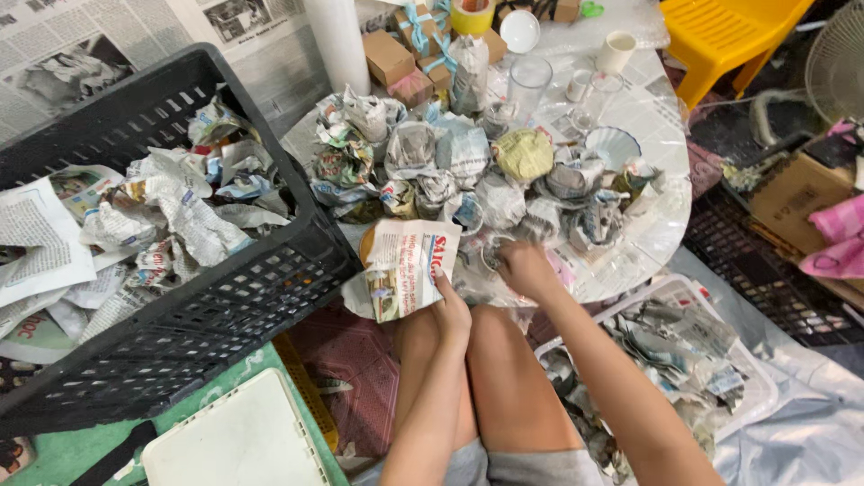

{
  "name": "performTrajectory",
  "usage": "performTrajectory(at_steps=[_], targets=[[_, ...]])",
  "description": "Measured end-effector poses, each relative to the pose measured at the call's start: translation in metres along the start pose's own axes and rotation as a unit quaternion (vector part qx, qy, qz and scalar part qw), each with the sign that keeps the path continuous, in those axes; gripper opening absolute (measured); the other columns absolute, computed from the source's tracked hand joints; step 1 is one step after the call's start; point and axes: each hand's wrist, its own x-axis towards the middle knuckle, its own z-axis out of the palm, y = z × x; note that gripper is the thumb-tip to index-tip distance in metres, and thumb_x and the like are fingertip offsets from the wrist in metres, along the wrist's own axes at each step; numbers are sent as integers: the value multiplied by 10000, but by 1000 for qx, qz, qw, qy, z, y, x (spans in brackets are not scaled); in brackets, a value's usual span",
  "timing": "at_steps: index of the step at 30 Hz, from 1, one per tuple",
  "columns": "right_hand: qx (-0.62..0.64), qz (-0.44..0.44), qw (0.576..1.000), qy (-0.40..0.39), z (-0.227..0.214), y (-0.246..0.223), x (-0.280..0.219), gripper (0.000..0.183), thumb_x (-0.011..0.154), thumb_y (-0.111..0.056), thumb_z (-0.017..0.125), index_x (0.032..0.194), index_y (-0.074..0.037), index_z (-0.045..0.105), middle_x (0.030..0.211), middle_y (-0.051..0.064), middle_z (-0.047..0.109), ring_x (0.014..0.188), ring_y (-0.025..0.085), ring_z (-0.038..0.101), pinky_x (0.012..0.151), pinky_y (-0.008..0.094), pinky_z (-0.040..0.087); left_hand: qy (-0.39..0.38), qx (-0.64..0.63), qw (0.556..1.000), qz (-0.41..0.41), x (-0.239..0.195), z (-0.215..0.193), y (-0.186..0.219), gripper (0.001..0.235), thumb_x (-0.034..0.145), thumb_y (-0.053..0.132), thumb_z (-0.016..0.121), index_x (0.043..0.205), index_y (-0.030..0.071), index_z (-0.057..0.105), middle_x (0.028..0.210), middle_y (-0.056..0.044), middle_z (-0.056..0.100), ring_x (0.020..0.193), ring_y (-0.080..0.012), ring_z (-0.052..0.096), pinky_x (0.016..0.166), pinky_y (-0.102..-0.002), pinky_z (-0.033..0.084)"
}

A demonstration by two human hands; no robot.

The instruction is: The person sits on the floor and wraps various small items, including bowls and cups, with newspaper sheets. They fold the paper around each item, tuck the edges, and place the wrapped items on a nearby table.

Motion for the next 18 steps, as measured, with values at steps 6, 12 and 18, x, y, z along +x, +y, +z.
performTrajectory(at_steps=[6, 12, 18], targets=[[257, 8, 939, 229, -44, 0, -50, 372, 878, -90, 740, 1237, -40, 657, 1264, 125, 699, 1178, 276, 658, 993, 409, 534, -55, 14, 998, 26, -17, -7, -31, 546, 1104, 266, 428, 1516, -88, 372, 1605, -257, 385, 1474, -367, 374, 1224, -409, 247], [599, 131, 774, 157, -25, 8, -162, 734, 856, -179, 804, 1480, -47, 441, 1421, 73, 548, 1262, 183, 545, 1012, 344, 484, -468, 270, 828, 151, -57, 5, 32, 348, 959, 260, 600, 1280, 129, 636, 1222, -153, 729, 1123, -357, 689, 951, -418, 542], [588, 447, 615, 276, 43, 124, -272, 412, 945, -242, 703, 1289, -29, 621, 1204, 52, 704, 1019, 220, 707, 896, 405, 566, -545, 327, 763, 118, -82, 38, 103, 379, 987, 323, 588, 1325, 161, 640, 1065, -70, 772, 977, -280, 724, 840, -422, 537]])
